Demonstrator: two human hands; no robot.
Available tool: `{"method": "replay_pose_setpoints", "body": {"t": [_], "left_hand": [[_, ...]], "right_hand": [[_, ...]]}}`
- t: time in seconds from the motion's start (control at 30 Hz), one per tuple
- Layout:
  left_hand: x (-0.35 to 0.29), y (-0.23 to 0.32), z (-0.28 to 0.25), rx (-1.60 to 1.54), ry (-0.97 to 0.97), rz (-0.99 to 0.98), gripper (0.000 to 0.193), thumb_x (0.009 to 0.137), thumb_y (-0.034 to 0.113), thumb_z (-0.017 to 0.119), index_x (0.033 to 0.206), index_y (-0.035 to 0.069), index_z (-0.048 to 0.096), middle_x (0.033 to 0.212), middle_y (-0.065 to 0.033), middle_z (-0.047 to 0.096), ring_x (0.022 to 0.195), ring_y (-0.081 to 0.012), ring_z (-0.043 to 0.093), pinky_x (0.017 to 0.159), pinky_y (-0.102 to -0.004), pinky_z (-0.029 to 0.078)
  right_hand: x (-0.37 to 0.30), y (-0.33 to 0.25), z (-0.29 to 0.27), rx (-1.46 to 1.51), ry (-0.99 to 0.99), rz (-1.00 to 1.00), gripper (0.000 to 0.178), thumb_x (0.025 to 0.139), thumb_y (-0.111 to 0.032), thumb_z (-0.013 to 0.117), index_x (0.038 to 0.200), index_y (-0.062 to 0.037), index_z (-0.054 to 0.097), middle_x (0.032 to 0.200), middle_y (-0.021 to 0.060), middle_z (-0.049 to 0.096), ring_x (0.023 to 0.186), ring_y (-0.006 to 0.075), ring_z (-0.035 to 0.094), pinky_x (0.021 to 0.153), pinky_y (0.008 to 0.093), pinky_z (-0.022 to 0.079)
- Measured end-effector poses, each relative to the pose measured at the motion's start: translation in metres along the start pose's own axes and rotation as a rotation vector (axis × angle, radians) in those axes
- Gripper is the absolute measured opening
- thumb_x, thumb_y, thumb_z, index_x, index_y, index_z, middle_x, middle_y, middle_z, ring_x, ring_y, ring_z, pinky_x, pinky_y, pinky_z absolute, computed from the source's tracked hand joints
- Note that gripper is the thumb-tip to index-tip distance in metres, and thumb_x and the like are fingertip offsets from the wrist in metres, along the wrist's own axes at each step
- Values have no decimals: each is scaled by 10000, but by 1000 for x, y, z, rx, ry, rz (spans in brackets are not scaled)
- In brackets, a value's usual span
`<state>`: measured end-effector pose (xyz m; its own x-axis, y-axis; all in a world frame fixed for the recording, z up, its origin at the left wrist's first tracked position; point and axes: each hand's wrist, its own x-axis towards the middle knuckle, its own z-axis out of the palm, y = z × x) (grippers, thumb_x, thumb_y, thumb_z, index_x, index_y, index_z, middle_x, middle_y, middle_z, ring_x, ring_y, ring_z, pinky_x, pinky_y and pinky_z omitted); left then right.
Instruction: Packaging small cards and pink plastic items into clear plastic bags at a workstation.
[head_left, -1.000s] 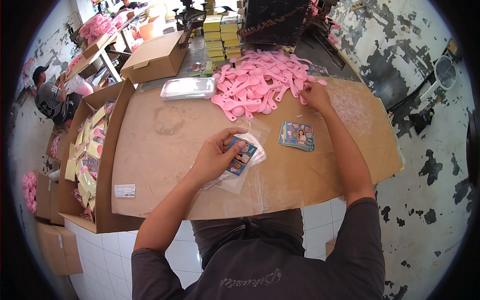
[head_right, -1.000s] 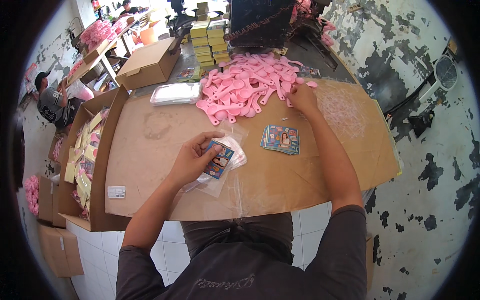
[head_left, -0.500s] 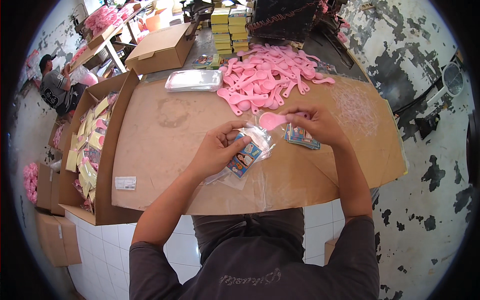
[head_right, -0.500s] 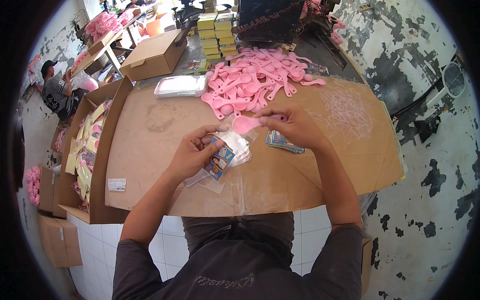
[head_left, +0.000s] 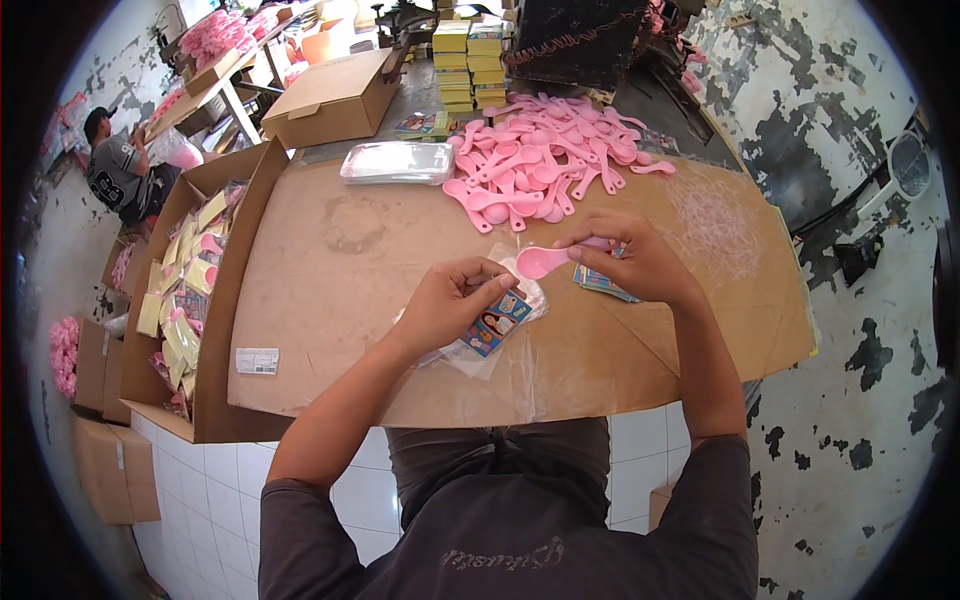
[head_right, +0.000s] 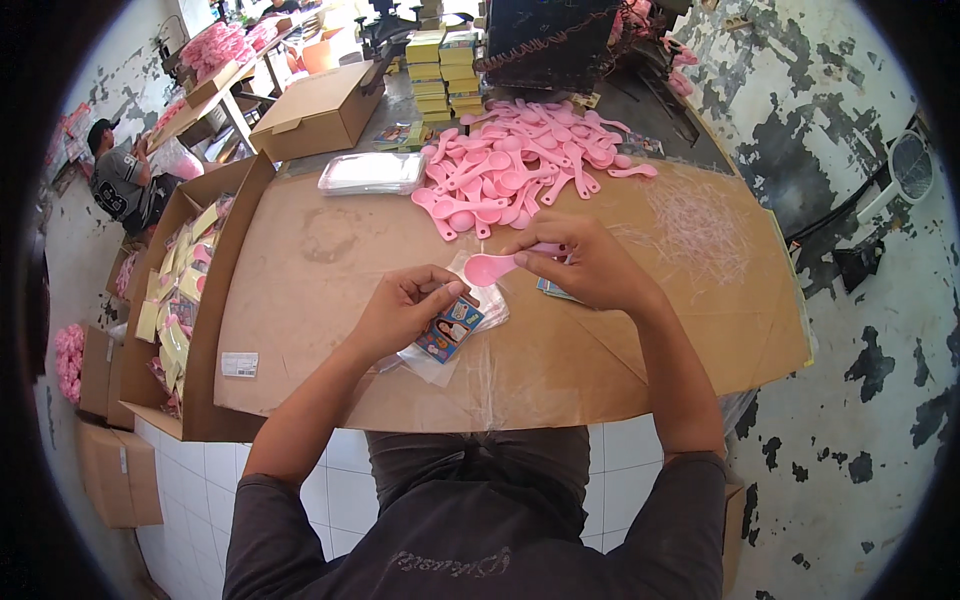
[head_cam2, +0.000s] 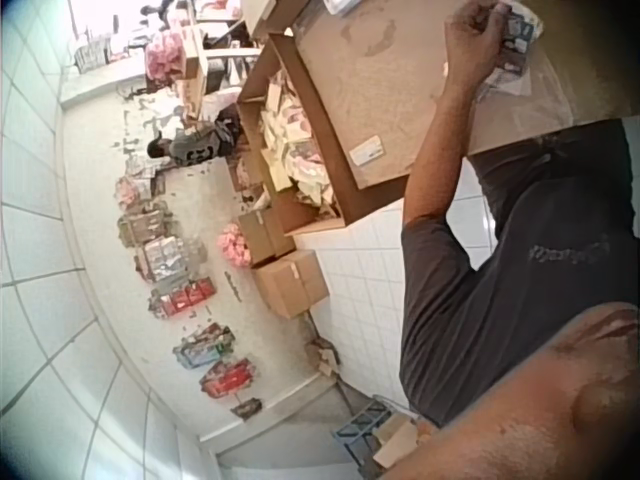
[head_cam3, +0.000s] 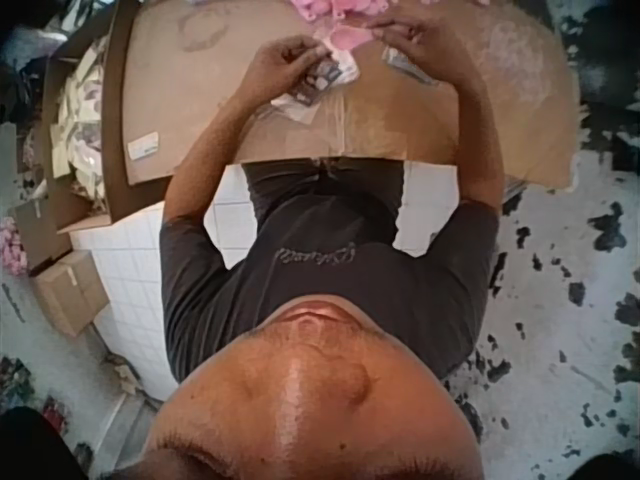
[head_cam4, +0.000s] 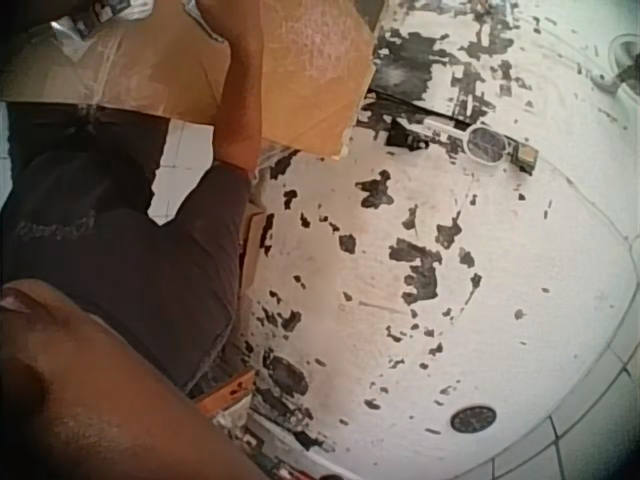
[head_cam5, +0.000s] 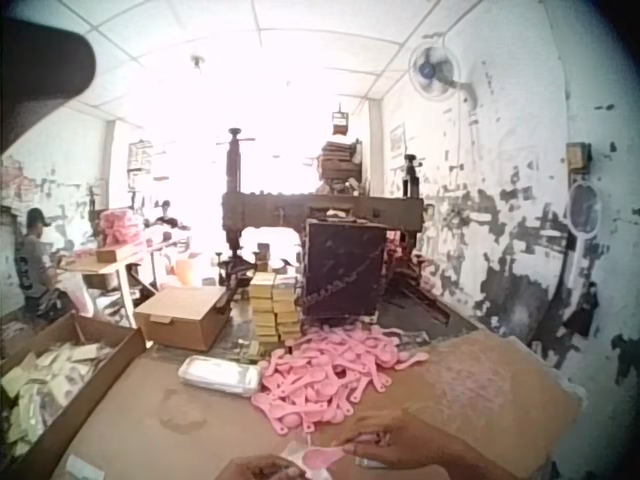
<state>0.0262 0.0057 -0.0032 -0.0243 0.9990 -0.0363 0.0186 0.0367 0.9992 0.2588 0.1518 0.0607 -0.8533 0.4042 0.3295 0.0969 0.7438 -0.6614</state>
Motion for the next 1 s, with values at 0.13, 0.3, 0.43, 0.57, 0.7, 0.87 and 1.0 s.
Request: {"method": "replay_pose_setpoints", "body": {"t": [0.13, 0.3, 0.43, 0.57, 0.7, 0.87, 1.0], "left_hand": [[2, -6, -1, -24, 26, -3, 256, 1003, 228, 686, 1078, -15, 714, 894, -46, 747, 756, -37, 657, 626, -198, 514], [2, -4, -1, -21, 35, -5, 260, 1002, 224, 688, 1083, -22, 713, 893, -59, 750, 757, -49, 665, 657, -213, 531], [1, -8, 1, 34, 24, 28, 258, 1003, 209, 683, 1110, -23, 718, 874, -50, 749, 747, -43, 654, 642, -220, 523], [1, -5, 4, 189, -13, 25, 262, 1007, 189, 673, 1152, -26, 711, 904, -56, 753, 770, -48, 656, 658, -216, 530], [2, -9, 6, 103, -24, -25, 256, 1008, 176, 670, 1157, -28, 712, 931, -55, 750, 787, -47, 650, 671, -220, 527], [-1, -5, 4, -106, -120, 57, 249, 1029, 202, 643, 1119, -22, 704, 921, -22, 723, 787, -39, 629, 675, -224, 507], [0, -5, 2, -146, -105, 11, 264, 1045, 238, 616, 1107, -4, 701, 898, -5, 708, 764, -38, 619, 658, -221, 497]], "right_hand": [[-1, -8, -1, -3, 77, -17, 135, 900, -59, 711, 1025, -26, 749, 927, 60, 698, 824, 156, 623, 717, 303, 490], [-1, -8, -3, -26, 28, -10, 140, 884, -52, 711, 1015, -33, 754, 922, 70, 692, 828, 179, 640, 719, 307, 503], [2, -11, 1, -121, -60, -63, 151, 861, -46, 715, 1006, -33, 753, 897, 86, 684, 810, 201, 650, 724, 322, 509], [13, -12, 7, -45, -138, -99, 124, 858, -73, 714, 968, -18, 726, 870, 87, 677, 812, 210, 651, 728, 338, 526], [22, -9, 24, -30, -158, 24, 143, 911, -100, 670, 1035, -35, 701, 1008, 95, 673, 922, 197, 645, 780, 342, 529], [18, -14, 59, 476, -164, 58, 446, 1048, -297, 485, 1406, -31, 512, 1345, 100, 588, 1311, 239, 521, 1125, 397, 378], [16, -13, 50, 726, -189, 44, 489, 1059, -310, 440, 1458, -29, 458, 1402, 107, 561, 1380, 245, 460, 1191, 406, 280]]}}
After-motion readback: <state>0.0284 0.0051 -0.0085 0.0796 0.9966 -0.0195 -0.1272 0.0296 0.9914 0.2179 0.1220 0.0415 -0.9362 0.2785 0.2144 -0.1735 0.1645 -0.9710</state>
